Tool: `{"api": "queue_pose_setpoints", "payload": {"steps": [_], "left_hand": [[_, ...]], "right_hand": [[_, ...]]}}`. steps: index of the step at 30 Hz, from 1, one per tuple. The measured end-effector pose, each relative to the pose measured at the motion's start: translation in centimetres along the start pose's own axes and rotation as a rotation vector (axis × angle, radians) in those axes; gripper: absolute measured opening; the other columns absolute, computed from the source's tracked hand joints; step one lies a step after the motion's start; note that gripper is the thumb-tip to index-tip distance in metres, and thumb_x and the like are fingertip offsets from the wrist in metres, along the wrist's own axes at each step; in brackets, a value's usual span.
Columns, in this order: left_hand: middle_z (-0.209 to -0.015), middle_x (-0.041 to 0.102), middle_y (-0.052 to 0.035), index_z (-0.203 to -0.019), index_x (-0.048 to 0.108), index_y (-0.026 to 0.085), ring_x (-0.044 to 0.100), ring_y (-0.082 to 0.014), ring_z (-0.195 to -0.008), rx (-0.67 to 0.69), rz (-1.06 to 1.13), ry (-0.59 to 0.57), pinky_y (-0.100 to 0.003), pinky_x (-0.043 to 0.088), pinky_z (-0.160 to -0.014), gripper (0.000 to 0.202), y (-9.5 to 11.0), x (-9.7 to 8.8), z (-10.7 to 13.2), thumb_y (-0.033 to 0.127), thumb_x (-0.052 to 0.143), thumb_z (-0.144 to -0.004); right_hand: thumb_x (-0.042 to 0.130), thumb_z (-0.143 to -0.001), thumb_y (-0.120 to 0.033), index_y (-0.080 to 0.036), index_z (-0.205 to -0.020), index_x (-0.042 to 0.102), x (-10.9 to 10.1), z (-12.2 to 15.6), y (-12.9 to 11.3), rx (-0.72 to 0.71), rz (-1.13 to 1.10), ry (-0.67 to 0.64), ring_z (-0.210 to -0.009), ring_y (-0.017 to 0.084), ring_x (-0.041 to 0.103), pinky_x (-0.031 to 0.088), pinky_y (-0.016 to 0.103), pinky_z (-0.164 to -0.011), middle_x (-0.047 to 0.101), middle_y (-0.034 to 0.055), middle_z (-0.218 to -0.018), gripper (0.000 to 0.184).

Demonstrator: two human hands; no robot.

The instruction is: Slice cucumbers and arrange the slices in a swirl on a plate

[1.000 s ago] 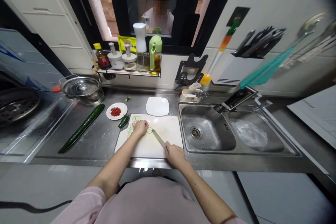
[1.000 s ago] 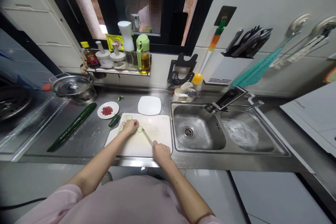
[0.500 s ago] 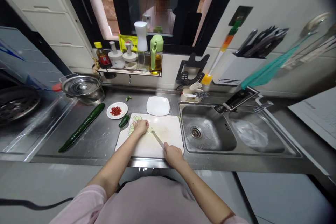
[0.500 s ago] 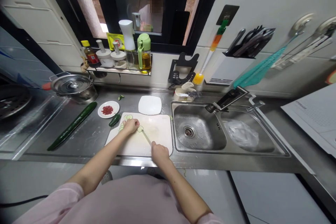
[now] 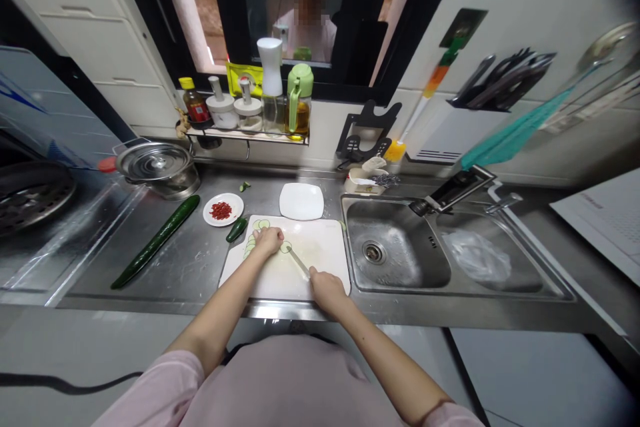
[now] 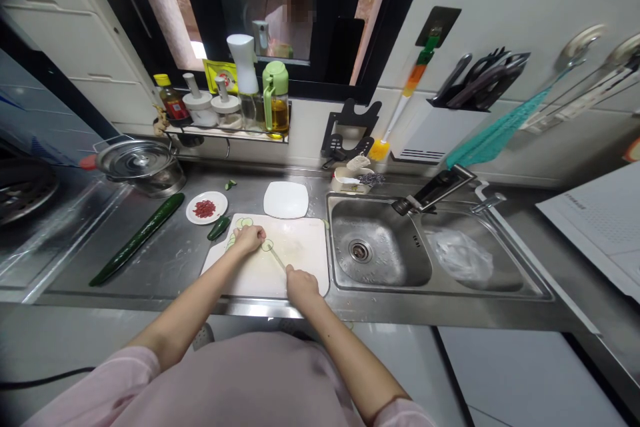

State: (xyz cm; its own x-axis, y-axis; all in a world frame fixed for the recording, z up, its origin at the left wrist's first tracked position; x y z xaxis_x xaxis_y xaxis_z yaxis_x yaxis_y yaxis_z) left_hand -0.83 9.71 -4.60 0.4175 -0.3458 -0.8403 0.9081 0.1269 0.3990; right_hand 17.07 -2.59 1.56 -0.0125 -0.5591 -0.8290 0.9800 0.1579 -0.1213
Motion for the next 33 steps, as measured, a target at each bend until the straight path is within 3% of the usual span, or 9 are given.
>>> {"api": "queue_pose_setpoints", "payload": {"steps": [20, 33], "left_hand": [[-0.094, 0.07, -0.0046, -0.082, 0.068, 0.025, 0.053, -0.0258, -0.107, -0.011, 0.004, -0.006, -0.045, 0.026, -0.096, 0.014, -0.2, 0.0, -0.4, 0.02, 0.057, -0.075], [-0.093, 0.071, -0.004, -0.083, 0.068, 0.026, 0.052, -0.0252, -0.107, 0.007, 0.006, 0.006, -0.045, 0.025, -0.097, 0.017, -0.1, -0.2, -0.1, 0.018, 0.055, -0.076]], "right_hand": [[0.034, -0.088, -0.007, -0.014, -0.117, 0.051, -0.4, -2.2, -0.5, -0.023, -0.009, 0.004, -0.099, 0.025, 0.065, 0.047, 0.034, -0.077, 0.068, 0.0169, -0.101, 0.035], [0.036, -0.087, -0.011, -0.014, -0.119, 0.05, 0.6, -0.4, 0.8, -0.016, 0.004, -0.02, -0.098, 0.026, 0.065, 0.047, 0.035, -0.076, 0.068, 0.0182, -0.101, 0.035]]}}
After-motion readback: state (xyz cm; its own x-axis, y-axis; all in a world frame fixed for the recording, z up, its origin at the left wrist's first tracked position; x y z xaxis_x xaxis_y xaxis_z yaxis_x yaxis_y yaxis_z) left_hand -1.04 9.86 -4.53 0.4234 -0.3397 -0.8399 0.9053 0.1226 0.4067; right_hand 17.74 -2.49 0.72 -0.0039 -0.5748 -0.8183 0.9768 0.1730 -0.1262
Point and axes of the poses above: each hand's wrist, its own z-axis away from the middle knuckle, its own x-axis out of the palm, y = z × x, the point moved 2 cm from there along -z, towards the middle knuckle
